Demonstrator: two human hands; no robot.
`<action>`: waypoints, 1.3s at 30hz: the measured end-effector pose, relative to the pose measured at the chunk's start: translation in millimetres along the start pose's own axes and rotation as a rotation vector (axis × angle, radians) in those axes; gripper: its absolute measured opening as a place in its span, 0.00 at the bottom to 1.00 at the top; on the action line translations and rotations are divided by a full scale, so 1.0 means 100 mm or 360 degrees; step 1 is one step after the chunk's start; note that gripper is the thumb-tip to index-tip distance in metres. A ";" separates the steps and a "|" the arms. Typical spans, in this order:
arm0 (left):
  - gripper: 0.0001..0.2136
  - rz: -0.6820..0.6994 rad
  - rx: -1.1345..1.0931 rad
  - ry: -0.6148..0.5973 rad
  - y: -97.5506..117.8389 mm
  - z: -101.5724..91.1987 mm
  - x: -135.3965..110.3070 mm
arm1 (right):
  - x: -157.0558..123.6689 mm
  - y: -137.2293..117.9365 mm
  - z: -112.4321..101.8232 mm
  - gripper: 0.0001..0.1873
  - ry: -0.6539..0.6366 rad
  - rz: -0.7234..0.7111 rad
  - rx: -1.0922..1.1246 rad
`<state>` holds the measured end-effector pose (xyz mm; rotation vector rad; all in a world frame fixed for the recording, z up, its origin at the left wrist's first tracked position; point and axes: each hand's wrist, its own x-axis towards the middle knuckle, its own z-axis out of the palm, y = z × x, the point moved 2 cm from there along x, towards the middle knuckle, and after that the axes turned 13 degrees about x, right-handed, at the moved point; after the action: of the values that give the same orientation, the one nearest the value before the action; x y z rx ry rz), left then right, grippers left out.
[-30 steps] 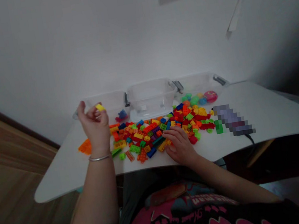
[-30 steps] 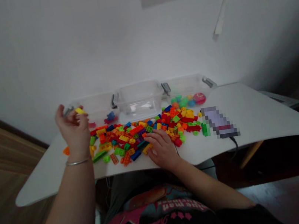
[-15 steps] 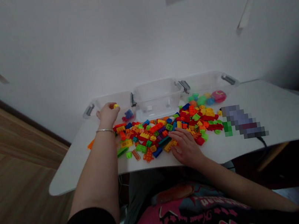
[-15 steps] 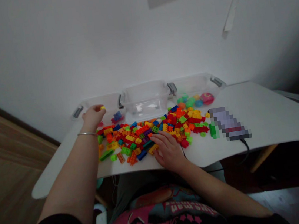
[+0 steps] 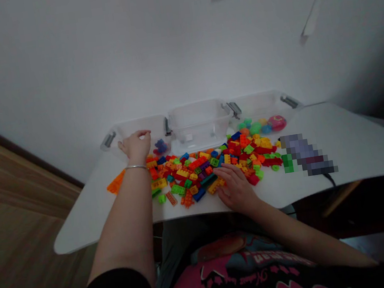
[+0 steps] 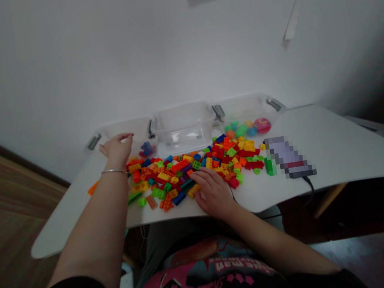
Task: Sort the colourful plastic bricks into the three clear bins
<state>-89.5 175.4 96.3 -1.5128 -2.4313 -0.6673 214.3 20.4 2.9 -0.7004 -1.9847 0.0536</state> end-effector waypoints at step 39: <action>0.13 0.0954 0.0146 0.0021 0.51 -0.02 -1.68 | -0.02 0.03 0.02 0.28 -0.0118 0.0120 0.0064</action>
<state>31.5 59.5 45.5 -2.0376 -1.8080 -0.4270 214.4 22.7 -0.4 -0.7568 -2.0219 0.1662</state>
